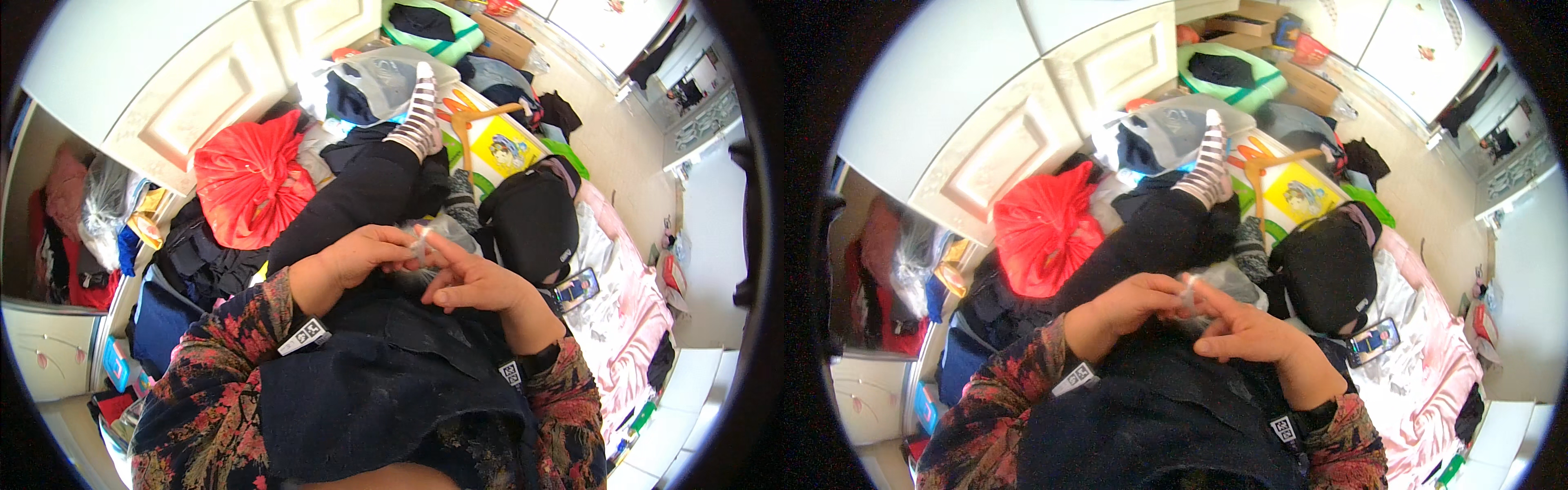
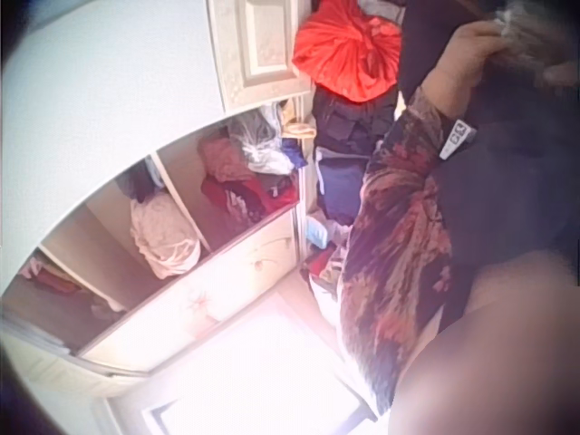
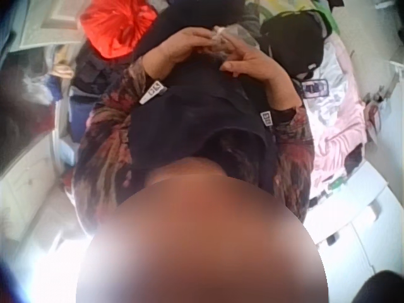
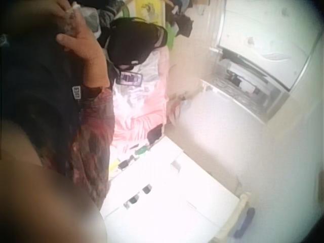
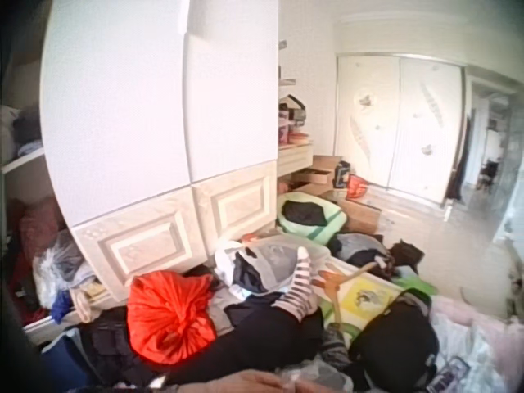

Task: The person lies on a bed and folds a white sock with blue stripes, then places it into a clear plastic bag. They retrieve a pink bundle from a wardrobe, open it, and fold several small garments including a white cloth with a cartoon print and a black-and-white patterned piece. The folded items are stacked on the lap.

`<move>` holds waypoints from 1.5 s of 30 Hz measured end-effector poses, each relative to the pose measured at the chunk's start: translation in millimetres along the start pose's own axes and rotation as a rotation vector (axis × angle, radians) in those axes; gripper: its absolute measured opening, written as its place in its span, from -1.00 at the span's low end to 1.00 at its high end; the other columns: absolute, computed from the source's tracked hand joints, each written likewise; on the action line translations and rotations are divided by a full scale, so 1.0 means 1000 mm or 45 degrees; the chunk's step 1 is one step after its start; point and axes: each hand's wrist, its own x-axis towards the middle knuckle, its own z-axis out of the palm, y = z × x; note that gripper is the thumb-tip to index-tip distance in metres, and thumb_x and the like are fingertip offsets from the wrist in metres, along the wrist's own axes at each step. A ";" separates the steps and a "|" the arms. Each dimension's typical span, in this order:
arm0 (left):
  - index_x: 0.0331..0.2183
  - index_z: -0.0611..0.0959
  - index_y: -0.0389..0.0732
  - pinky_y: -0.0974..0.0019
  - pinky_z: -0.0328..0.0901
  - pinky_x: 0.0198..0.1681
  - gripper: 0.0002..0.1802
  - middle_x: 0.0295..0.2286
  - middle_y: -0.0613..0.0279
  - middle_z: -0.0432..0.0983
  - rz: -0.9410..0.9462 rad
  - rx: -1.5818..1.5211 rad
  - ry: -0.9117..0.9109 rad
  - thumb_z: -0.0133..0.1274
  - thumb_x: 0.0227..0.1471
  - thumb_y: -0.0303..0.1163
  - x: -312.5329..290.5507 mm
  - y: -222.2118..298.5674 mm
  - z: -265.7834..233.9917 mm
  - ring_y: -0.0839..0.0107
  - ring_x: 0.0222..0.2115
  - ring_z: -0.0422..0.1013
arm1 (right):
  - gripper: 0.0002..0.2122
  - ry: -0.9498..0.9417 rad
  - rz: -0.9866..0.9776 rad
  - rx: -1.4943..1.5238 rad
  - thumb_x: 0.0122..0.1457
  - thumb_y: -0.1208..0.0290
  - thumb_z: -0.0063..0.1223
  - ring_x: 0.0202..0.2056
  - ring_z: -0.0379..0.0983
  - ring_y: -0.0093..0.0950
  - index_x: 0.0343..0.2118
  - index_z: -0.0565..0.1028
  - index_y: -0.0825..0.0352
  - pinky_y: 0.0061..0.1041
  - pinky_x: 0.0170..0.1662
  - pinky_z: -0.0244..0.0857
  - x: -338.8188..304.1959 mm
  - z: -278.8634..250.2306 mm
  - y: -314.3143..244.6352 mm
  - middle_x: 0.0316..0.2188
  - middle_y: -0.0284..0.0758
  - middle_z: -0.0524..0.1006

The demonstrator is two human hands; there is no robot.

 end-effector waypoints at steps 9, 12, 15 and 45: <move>-0.22 0.70 -0.24 0.57 0.17 -0.43 -0.73 -0.47 0.34 0.58 -0.100 0.032 -0.199 0.06 0.14 -0.29 -0.006 0.007 0.000 0.63 -0.47 0.41 | -0.30 0.191 -0.154 -0.394 0.06 0.32 0.32 -0.16 0.52 -0.40 0.26 0.21 0.19 -0.41 -0.07 0.42 0.017 0.012 -0.005 -0.06 -0.23 0.54; -0.24 0.70 -0.27 0.57 0.18 -0.47 -0.72 -0.46 0.30 0.60 -0.152 0.042 -0.114 0.07 0.13 -0.28 -0.007 0.010 0.001 0.61 -0.50 0.43 | -0.56 0.275 -0.156 -0.607 0.07 0.31 0.28 -0.17 0.57 -0.33 0.02 0.44 0.25 -0.36 -0.07 0.43 0.012 0.007 -0.008 -0.14 -0.18 0.58; -0.26 0.70 -0.29 0.55 0.21 -0.53 -0.71 -0.44 0.22 0.64 -0.159 0.017 0.070 0.08 0.12 -0.26 -0.004 0.010 0.002 0.58 -0.54 0.44 | -0.56 0.359 -0.150 -0.673 0.08 0.31 0.27 -0.17 0.57 -0.35 0.03 0.46 0.29 -0.41 -0.10 0.43 -0.001 0.006 -0.010 -0.18 -0.18 0.59; 0.04 0.50 -0.20 0.46 0.36 -0.29 -0.54 -0.11 0.22 0.49 -0.059 0.144 0.009 0.15 0.12 -0.29 0.012 -0.011 0.000 0.48 -0.26 0.46 | -0.37 1.164 -0.156 -0.785 -0.06 0.28 0.39 -0.12 0.48 -0.39 0.12 0.41 0.27 -0.41 -0.03 0.38 -0.016 -0.043 0.056 -0.11 -0.22 0.50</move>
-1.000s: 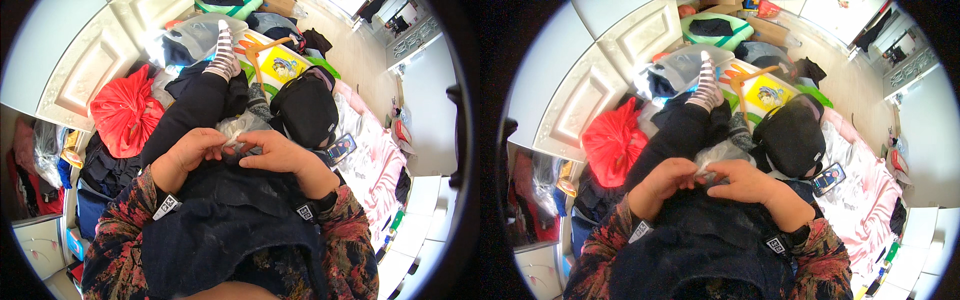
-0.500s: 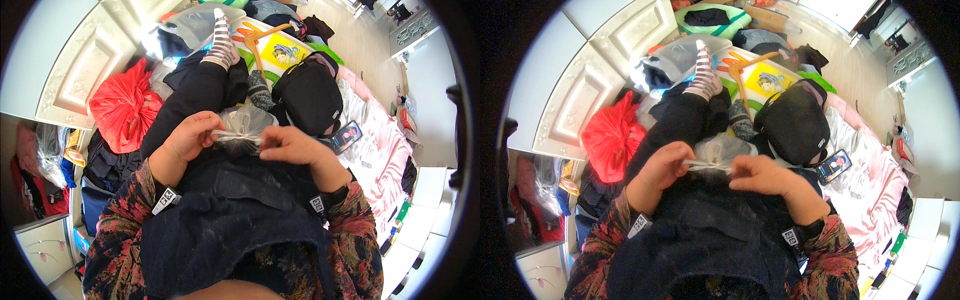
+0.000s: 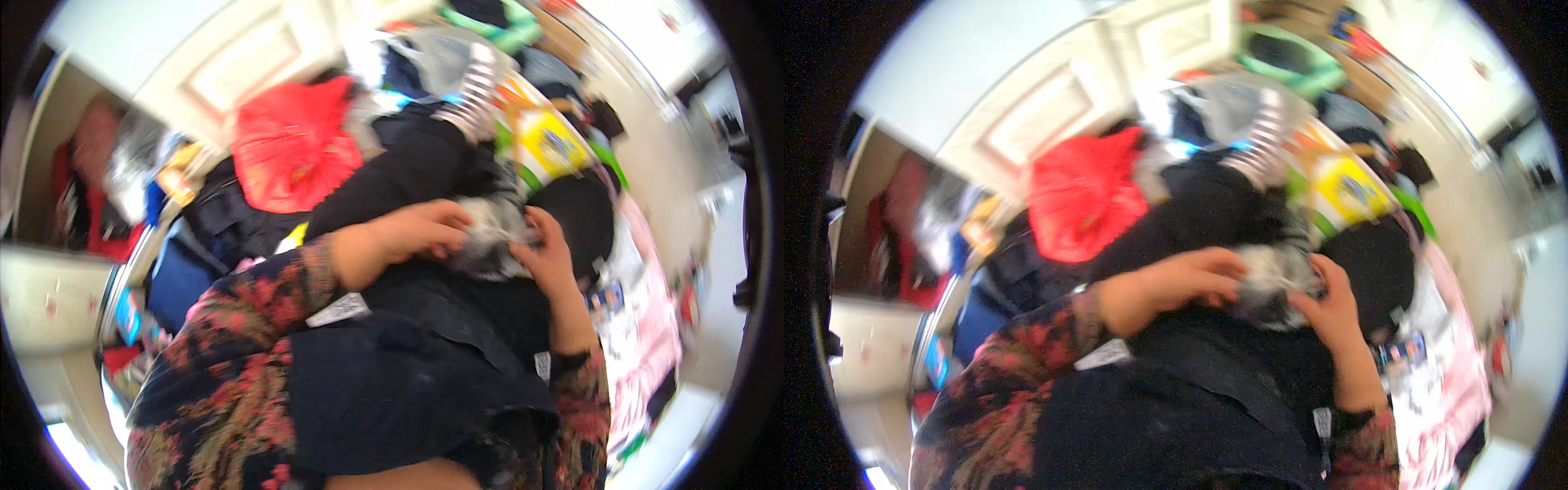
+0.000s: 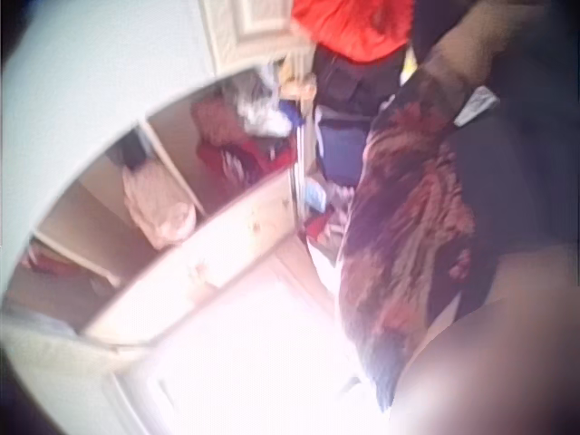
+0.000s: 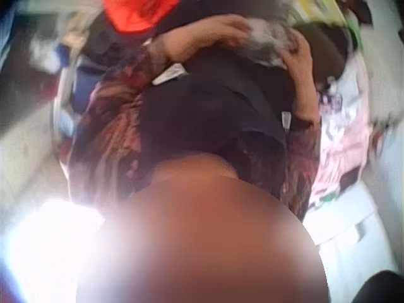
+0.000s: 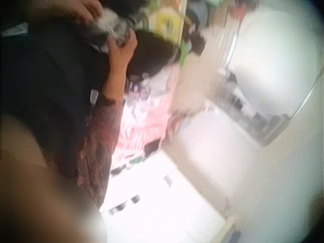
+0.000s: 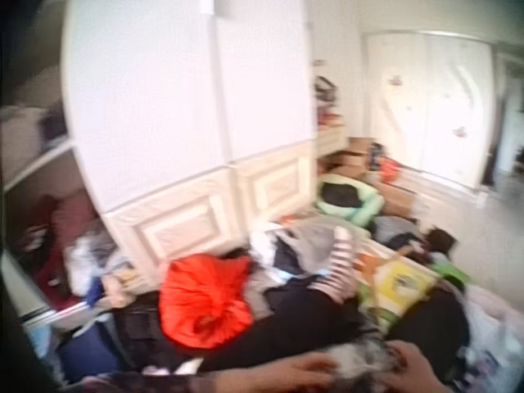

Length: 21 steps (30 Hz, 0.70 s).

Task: The person lies on a bed and folds a white sock with blue stripes, then places it into a clear plastic bag. They retrieve a pink bundle from a wardrobe, open it, and fold several small garments including a white cloth with a cartoon print and a black-and-white patterned piece. The folded items are stacked on the lap.

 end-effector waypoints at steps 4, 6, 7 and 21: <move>0.07 0.45 -0.21 0.37 0.39 -0.26 -0.48 -0.12 0.22 0.51 0.014 -0.205 -0.156 0.18 0.11 -0.27 0.002 0.008 0.000 0.46 -0.24 0.48 | 0.10 -0.523 -0.402 -0.721 -0.36 0.05 0.54 0.32 0.04 0.02 0.34 0.15 0.10 -0.12 0.28 0.13 0.001 0.025 -0.030 0.34 0.02 0.06; 0.06 0.45 -0.22 0.36 0.40 -0.25 -0.48 -0.16 0.23 0.53 0.038 -0.343 -0.152 0.18 0.11 -0.26 -0.007 0.016 -0.005 0.45 -0.26 0.49 | 0.15 -0.686 -0.264 -0.982 -0.38 0.07 0.57 0.32 0.03 0.01 0.36 0.09 0.10 -0.11 0.29 0.10 0.003 0.047 -0.036 0.33 0.03 0.06; 0.06 0.43 -0.24 0.36 0.41 -0.26 -0.48 -0.18 0.21 0.57 0.096 -0.426 -0.175 0.18 0.12 -0.27 -0.015 0.021 -0.010 0.45 -0.27 0.51 | 0.16 -0.660 -0.203 -0.954 -0.39 0.07 0.57 0.31 0.04 0.01 0.36 0.09 0.10 -0.12 0.29 0.10 0.005 0.055 -0.035 0.32 0.03 0.07; 0.04 0.51 -0.29 -0.01 0.26 0.11 -0.36 0.01 -0.16 0.42 0.150 1.819 2.440 0.26 -0.11 -0.32 -0.333 -0.104 -0.173 -0.15 0.03 0.34 | -0.15 -0.345 -0.126 -0.669 -0.12 0.30 0.38 0.03 0.43 0.00 0.29 0.19 0.14 -0.19 0.04 0.35 0.015 0.072 0.041 0.06 -0.03 0.47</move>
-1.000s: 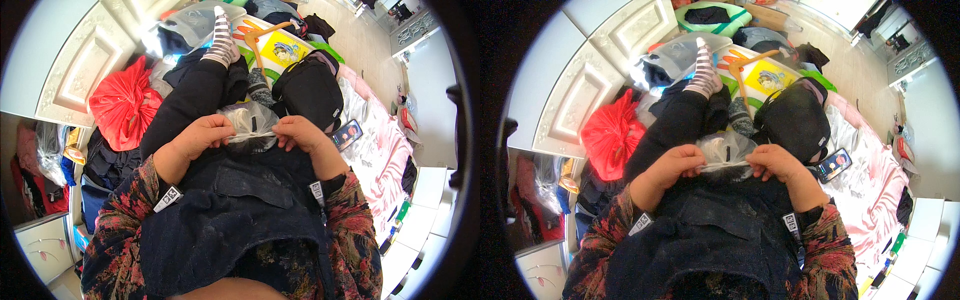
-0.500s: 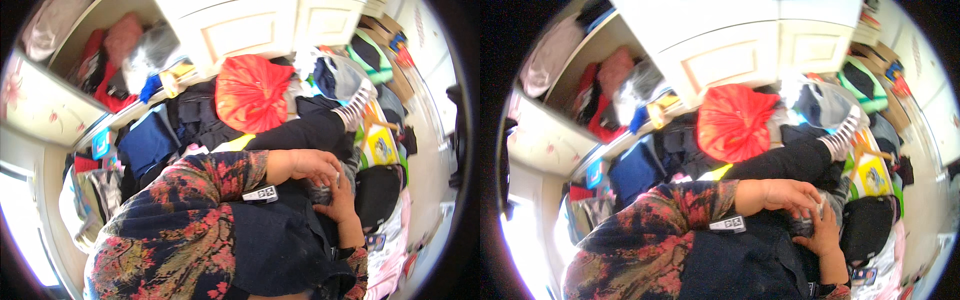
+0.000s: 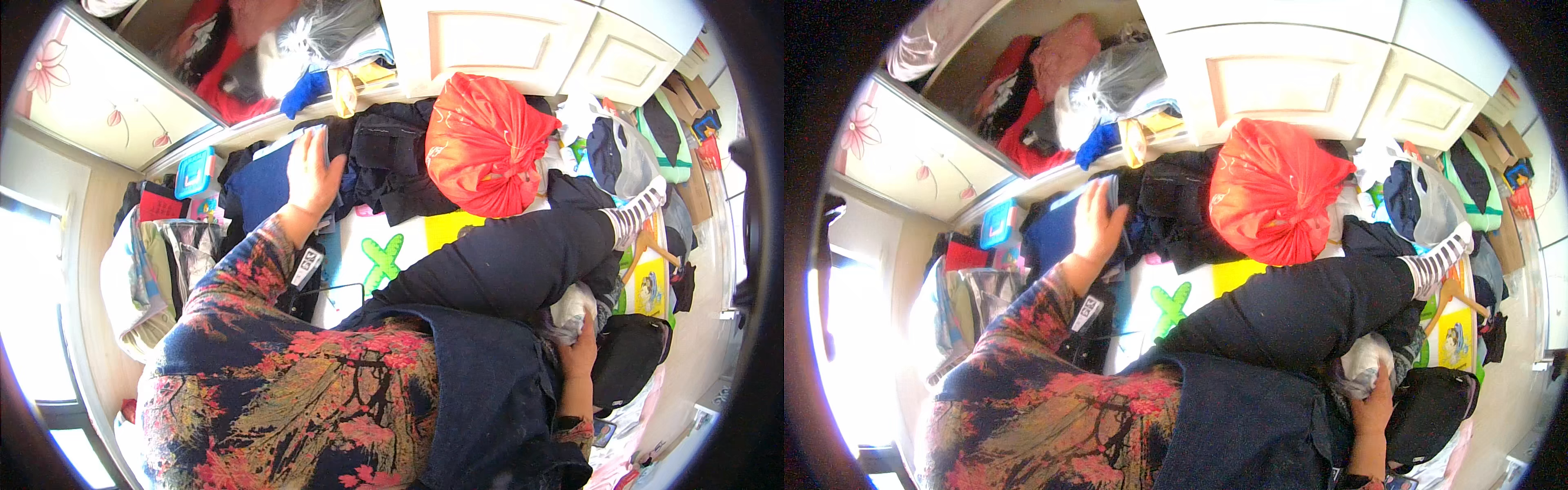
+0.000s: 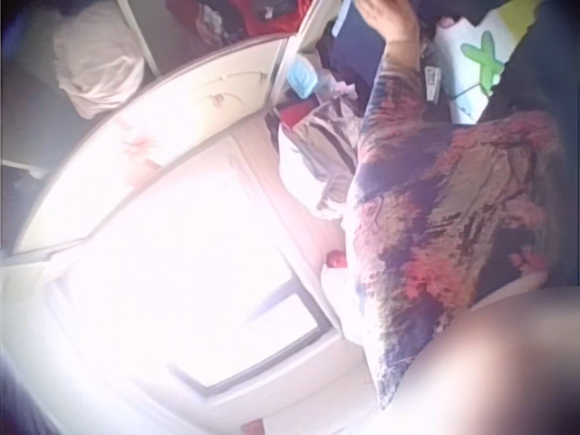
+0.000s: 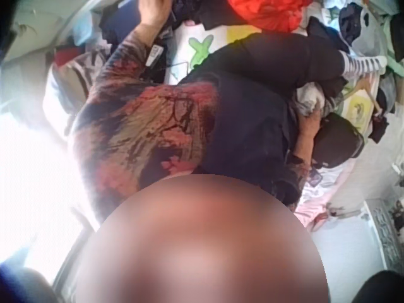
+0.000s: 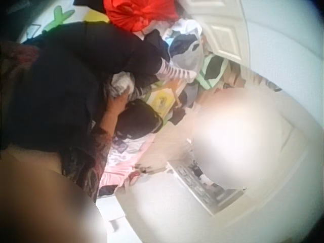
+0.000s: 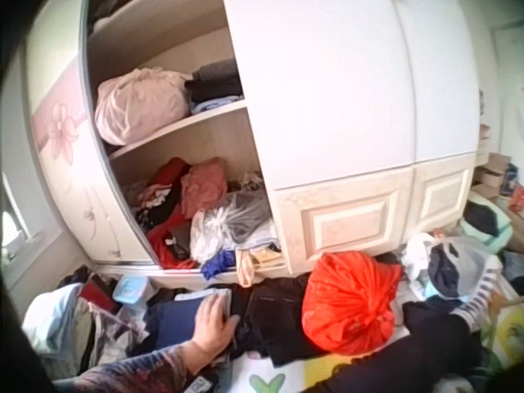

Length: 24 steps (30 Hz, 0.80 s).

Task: The person lies on a bed and folds a white sock with blue stripes, then places it into a clear plastic bag. They retrieve a pink bundle from a wardrobe, open it, and fold several small garments including a white cloth with a cartoon print and a black-and-white patterned piece. The folded items are stacked on the lap.

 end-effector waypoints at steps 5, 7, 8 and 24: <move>0.34 0.03 -0.16 -0.20 -0.20 0.32 0.00 0.32 -0.17 -0.13 -0.526 0.324 -0.661 0.08 0.08 0.11 -0.060 -0.057 0.000 -0.12 0.35 -0.22 | -0.17 0.002 0.014 0.006 -0.11 0.30 0.38 0.05 0.42 0.01 0.28 0.21 0.19 -0.20 0.05 0.34 0.000 0.004 0.006 0.07 -0.01 0.46; 0.37 -0.10 -0.12 -0.21 -0.30 0.35 0.07 0.36 -0.15 -0.29 -0.664 0.347 -0.883 0.03 0.10 0.19 -0.066 -0.059 0.013 -0.10 0.38 -0.37 | -0.17 -0.001 0.016 -0.003 -0.11 0.30 0.38 0.05 0.41 0.01 0.28 0.20 0.22 -0.20 0.06 0.34 -0.001 0.004 0.005 0.07 0.00 0.46; 0.37 -0.15 -0.12 -0.21 -0.33 0.35 0.10 0.36 -0.14 -0.35 -0.688 0.396 -0.937 0.01 0.09 0.22 -0.065 -0.059 0.019 -0.09 0.38 -0.41 | -0.17 -0.024 0.062 -0.013 -0.11 0.30 0.38 0.05 0.41 0.01 0.28 0.20 0.23 -0.20 0.06 0.34 -0.001 0.004 0.004 0.07 0.01 0.46; 0.23 0.32 -0.30 0.16 0.11 0.25 -0.05 0.21 0.04 0.26 0.911 -1.846 0.011 0.41 -0.12 -0.24 0.140 0.217 -0.162 0.25 0.20 0.23 | -0.11 0.010 -0.037 0.072 -0.14 0.29 0.41 0.14 0.34 -0.08 0.31 0.16 0.08 -0.22 0.13 0.30 -0.005 0.002 0.006 0.12 -0.11 0.42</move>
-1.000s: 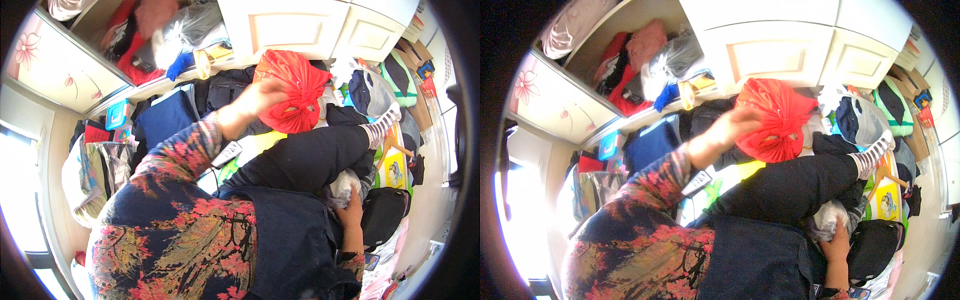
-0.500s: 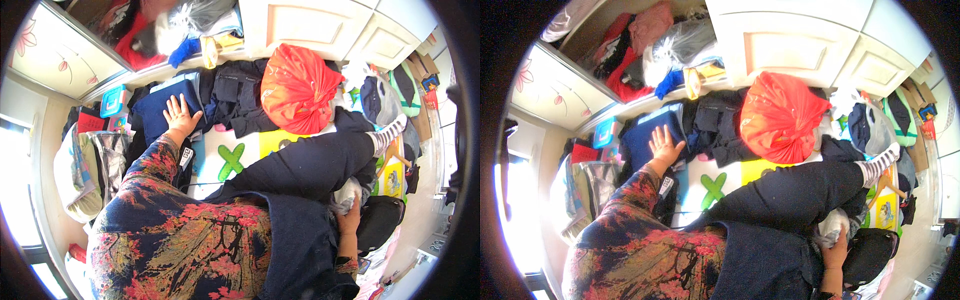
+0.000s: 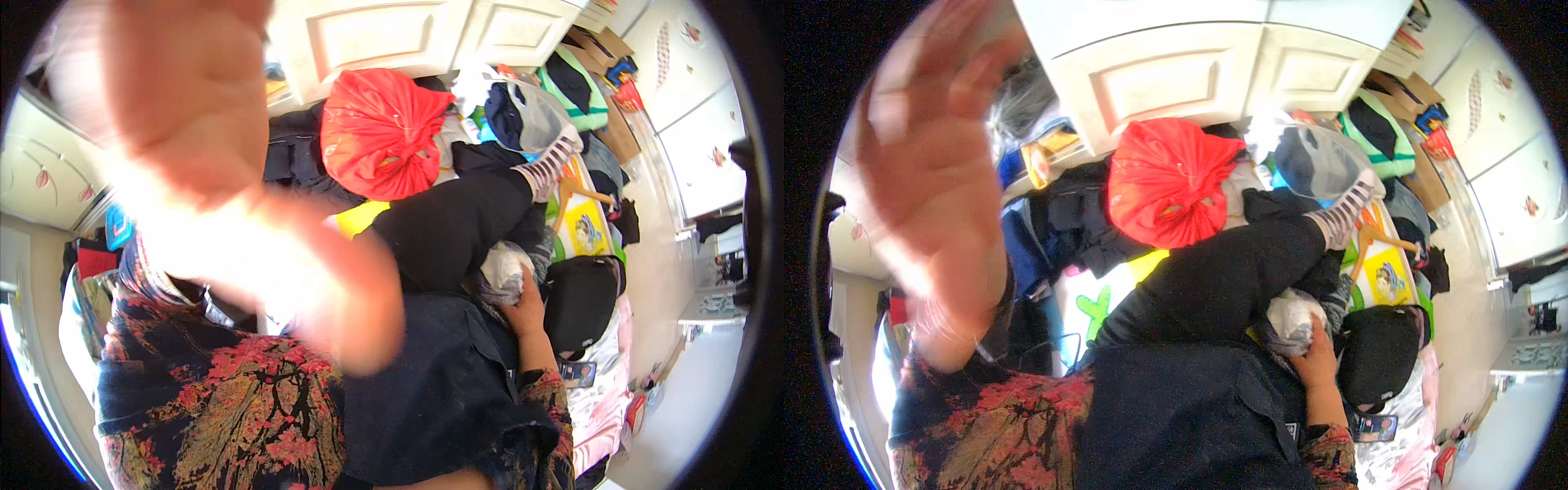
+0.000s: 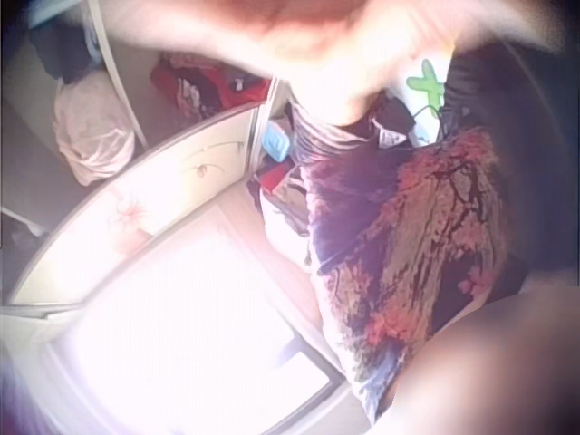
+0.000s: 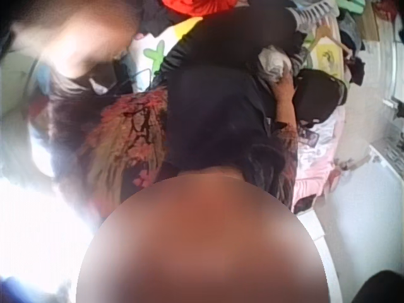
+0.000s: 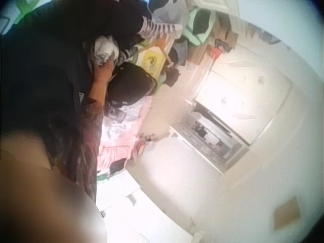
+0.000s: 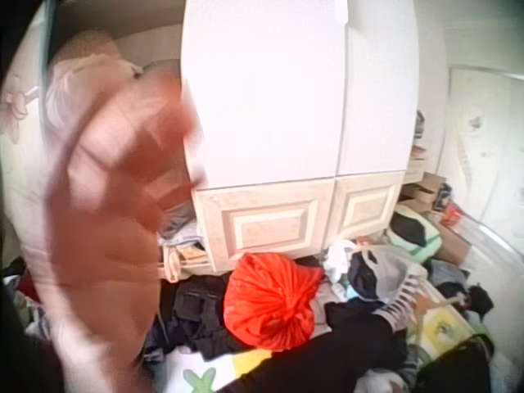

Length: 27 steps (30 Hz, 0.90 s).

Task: The person lies on a bed and folds a white sock with blue stripes, then places it into a clear plastic bag. They retrieve a pink bundle from a wardrobe, open it, and fold several small garments including a white cloth with a cartoon print and a black-and-white patterned piece. The folded items are stacked on the lap.

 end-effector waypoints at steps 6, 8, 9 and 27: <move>0.24 0.30 -0.29 0.15 0.10 0.26 -0.03 0.22 0.03 0.24 0.120 -0.052 0.065 0.41 -0.13 -0.24 0.013 -0.007 0.034 0.24 0.21 0.21 | -0.13 0.013 0.020 -0.028 -0.14 0.27 0.41 0.10 0.37 -0.07 0.30 0.18 0.07 -0.21 0.11 0.31 -0.001 -0.003 0.000 0.05 -0.11 0.45; 0.24 0.29 -0.29 0.14 0.09 0.26 -0.02 0.22 0.03 0.23 -0.276 0.129 0.029 0.41 -0.13 -0.24 -0.025 -0.053 0.032 0.24 0.22 0.20 | -0.13 0.053 -0.002 -0.005 -0.15 0.25 0.41 0.07 0.39 -0.04 0.29 0.19 0.06 -0.19 0.09 0.32 -0.001 -0.004 -0.002 0.03 -0.09 0.47; 0.24 0.29 -0.29 0.14 0.09 0.26 -0.02 0.22 0.03 0.23 -0.517 0.217 0.000 0.41 -0.13 -0.24 -0.052 -0.080 0.033 0.23 0.22 0.20 | -0.13 -0.016 0.062 -0.033 -0.15 0.25 0.41 0.07 0.39 -0.04 0.29 0.19 0.06 -0.19 0.09 0.32 -0.001 -0.005 -0.003 0.03 -0.09 0.47; 0.27 0.23 -0.28 0.11 0.05 0.28 0.03 0.24 0.02 0.17 -1.832 0.478 -0.297 0.41 -0.14 -0.24 -0.242 -0.219 0.065 0.19 0.25 0.13 | -0.15 -0.173 0.280 0.018 -0.18 0.00 0.39 0.07 0.40 -0.04 0.24 0.29 0.08 -0.14 0.08 0.33 0.000 -0.030 -0.035 0.03 -0.07 0.49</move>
